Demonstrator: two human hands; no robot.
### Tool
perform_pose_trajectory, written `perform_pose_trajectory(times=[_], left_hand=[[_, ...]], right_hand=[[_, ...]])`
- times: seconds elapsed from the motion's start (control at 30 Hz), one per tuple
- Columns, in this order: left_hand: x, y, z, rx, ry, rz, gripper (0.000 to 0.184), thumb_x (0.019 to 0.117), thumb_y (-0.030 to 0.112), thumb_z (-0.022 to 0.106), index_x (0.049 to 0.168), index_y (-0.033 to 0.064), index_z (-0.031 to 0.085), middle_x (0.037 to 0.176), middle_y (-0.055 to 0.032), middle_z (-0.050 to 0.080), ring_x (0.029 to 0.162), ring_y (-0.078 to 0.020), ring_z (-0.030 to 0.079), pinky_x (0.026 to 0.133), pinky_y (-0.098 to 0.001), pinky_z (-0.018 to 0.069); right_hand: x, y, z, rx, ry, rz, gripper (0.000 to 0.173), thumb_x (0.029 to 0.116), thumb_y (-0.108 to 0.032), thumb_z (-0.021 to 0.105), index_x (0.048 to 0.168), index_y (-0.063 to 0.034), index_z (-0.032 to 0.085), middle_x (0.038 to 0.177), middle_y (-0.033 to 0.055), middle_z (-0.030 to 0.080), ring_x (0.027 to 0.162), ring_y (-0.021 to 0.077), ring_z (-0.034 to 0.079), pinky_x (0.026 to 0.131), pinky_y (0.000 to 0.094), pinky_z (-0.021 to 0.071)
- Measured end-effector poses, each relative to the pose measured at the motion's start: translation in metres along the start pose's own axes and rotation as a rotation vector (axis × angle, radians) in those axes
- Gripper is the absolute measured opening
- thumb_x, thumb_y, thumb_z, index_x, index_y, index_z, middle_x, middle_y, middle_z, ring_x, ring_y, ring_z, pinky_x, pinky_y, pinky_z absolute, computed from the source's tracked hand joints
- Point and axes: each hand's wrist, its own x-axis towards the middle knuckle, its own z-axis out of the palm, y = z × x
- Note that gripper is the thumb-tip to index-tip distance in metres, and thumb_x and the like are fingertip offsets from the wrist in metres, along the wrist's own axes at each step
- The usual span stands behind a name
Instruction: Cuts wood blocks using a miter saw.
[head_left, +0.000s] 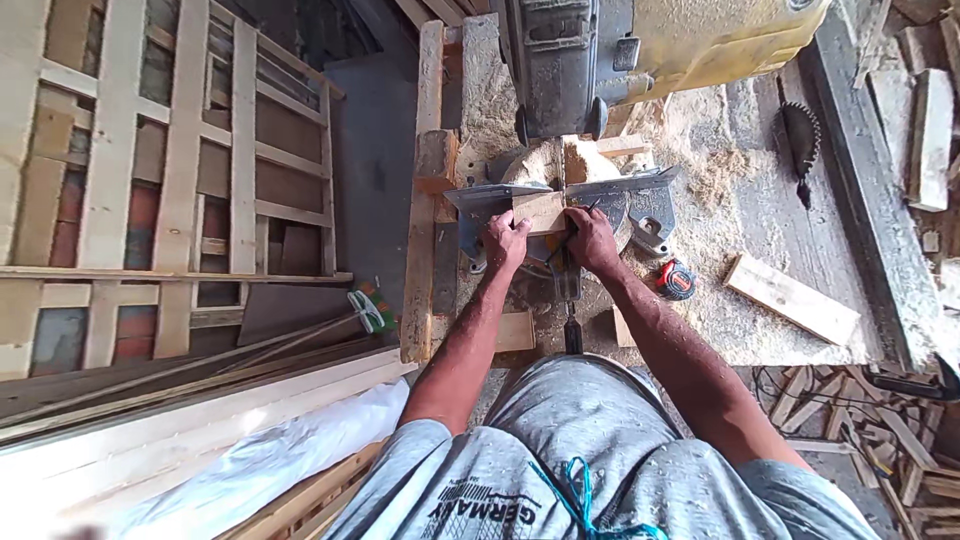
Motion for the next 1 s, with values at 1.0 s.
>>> perform_pose_trajectory(times=[1.0], left_hand=[[0.004, 0.003, 0.008, -0.101, 0.040, -0.068, 0.054, 0.0839, 0.042, 0.083, 0.124, 0.0082, 0.071, 0.123, -0.0171, 0.069, 0.121, -0.0308, 0.063, 0.107, -0.0521, 0.0476]], right_hand=[[-0.002, -0.010, -0.001, 0.010, 0.028, 0.094, 0.037, 0.0856, -0.024, 0.078, 0.121, -0.0145, 0.073, 0.111, 0.0098, 0.074, 0.110, 0.0298, 0.067, 0.099, 0.0495, 0.0523]])
